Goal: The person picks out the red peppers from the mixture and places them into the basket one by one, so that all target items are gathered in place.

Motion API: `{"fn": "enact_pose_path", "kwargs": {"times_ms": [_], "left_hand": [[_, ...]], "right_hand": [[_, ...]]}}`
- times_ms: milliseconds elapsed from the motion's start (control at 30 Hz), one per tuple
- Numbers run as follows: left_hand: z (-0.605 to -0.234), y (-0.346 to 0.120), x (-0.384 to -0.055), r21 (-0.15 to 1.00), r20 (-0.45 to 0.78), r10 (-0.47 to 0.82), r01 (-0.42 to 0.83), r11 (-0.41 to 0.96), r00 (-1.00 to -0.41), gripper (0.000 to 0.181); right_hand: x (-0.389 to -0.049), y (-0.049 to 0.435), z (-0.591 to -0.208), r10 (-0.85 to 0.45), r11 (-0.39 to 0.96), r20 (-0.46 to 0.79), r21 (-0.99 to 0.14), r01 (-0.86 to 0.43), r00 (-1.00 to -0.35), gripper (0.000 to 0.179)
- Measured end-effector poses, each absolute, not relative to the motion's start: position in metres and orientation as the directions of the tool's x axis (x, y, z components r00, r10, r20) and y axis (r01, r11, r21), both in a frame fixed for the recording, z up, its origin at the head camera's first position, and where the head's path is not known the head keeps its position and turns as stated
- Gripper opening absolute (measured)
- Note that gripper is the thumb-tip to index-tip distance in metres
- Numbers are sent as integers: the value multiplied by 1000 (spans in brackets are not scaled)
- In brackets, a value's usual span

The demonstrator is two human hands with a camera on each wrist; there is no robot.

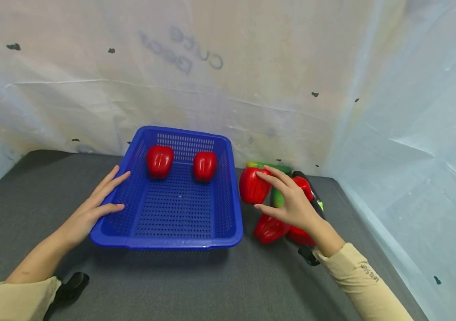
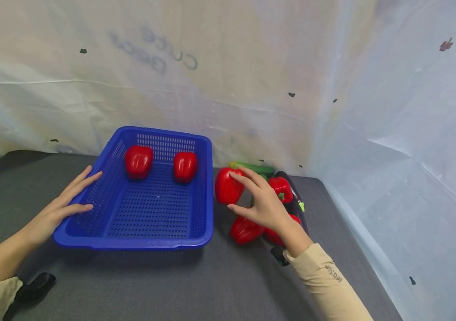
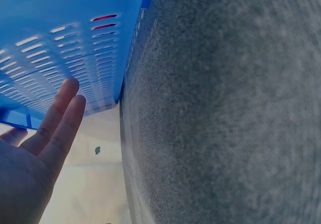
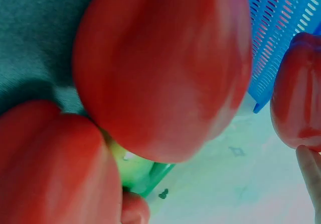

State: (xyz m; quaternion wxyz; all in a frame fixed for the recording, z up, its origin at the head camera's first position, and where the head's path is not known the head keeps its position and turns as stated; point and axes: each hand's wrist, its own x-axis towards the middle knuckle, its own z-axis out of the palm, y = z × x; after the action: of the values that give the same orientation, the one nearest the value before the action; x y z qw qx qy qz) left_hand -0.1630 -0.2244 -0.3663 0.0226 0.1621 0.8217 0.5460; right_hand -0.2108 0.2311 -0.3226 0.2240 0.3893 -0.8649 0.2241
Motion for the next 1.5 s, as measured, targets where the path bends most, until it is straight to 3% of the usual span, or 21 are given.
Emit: {"fn": "enact_pose_path", "kwargs": {"times_ms": [1500], "left_hand": [[-365, -223, -162, 905, 149, 286, 247, 346, -947, 66]], "right_hand": [[-225, 191, -288, -619, 521, 580, -200, -830, -529, 73]]}}
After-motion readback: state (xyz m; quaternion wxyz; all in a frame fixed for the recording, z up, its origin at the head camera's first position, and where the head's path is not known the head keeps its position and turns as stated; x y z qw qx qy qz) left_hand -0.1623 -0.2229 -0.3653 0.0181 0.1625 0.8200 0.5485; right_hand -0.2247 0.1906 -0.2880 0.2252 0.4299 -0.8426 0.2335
